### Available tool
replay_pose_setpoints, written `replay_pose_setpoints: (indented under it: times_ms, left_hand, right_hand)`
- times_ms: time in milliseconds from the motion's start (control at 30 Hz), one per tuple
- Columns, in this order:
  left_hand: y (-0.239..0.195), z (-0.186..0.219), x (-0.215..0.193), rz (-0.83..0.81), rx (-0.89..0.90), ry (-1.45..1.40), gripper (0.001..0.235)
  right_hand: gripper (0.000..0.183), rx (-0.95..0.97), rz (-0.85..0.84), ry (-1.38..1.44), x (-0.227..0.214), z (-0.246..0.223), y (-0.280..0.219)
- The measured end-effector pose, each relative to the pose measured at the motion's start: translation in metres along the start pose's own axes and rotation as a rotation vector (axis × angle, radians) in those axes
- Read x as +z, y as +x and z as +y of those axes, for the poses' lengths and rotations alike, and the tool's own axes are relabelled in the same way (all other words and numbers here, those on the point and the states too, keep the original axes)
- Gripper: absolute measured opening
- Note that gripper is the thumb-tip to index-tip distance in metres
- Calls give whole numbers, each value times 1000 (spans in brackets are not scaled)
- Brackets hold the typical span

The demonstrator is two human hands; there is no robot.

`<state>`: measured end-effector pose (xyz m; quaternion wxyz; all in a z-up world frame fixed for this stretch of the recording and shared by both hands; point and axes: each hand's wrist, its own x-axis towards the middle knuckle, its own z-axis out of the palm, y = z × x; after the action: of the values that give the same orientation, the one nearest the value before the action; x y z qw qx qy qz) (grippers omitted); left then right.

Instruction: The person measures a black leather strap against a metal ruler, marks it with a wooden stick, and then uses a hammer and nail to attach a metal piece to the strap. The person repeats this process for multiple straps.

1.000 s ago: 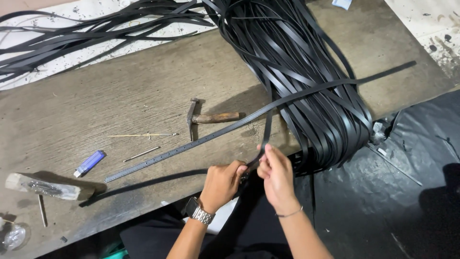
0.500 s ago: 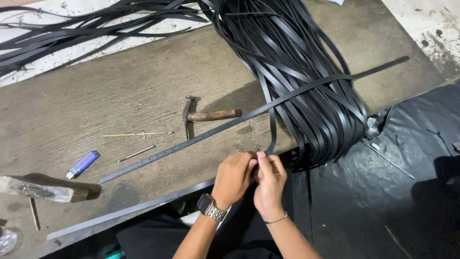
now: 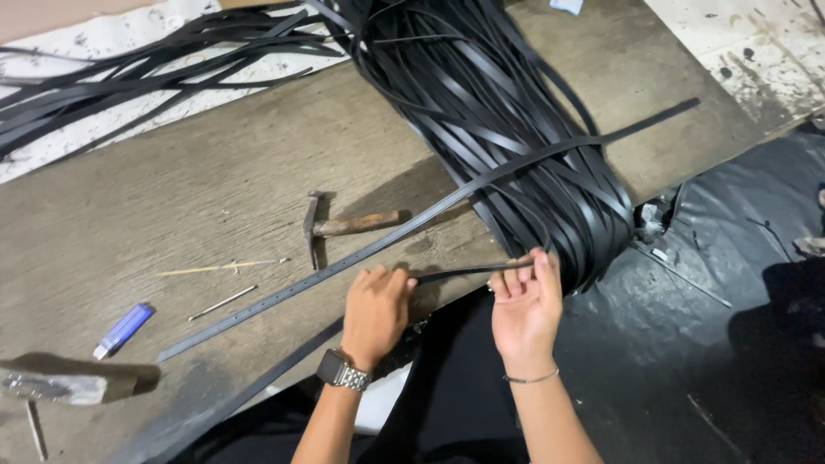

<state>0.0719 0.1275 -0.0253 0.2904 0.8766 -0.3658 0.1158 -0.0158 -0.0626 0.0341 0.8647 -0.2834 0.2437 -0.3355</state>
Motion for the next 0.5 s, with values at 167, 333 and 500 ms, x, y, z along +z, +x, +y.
replay_pose_setpoints:
  times_ms: [167,333,500]
  left_hand:
    - [15,-7,-16,-54,50,31,31]
    - [15,-22,-7,-111,117,15,33]
    - [22,-25,-12,-277,112,0,36]
  right_hand:
    - [16,53,-7,179,-3,-28,4]
    - [22,7,-90,218,-22,-54,17]
    - [22,-169,27,61,-14,-79,20]
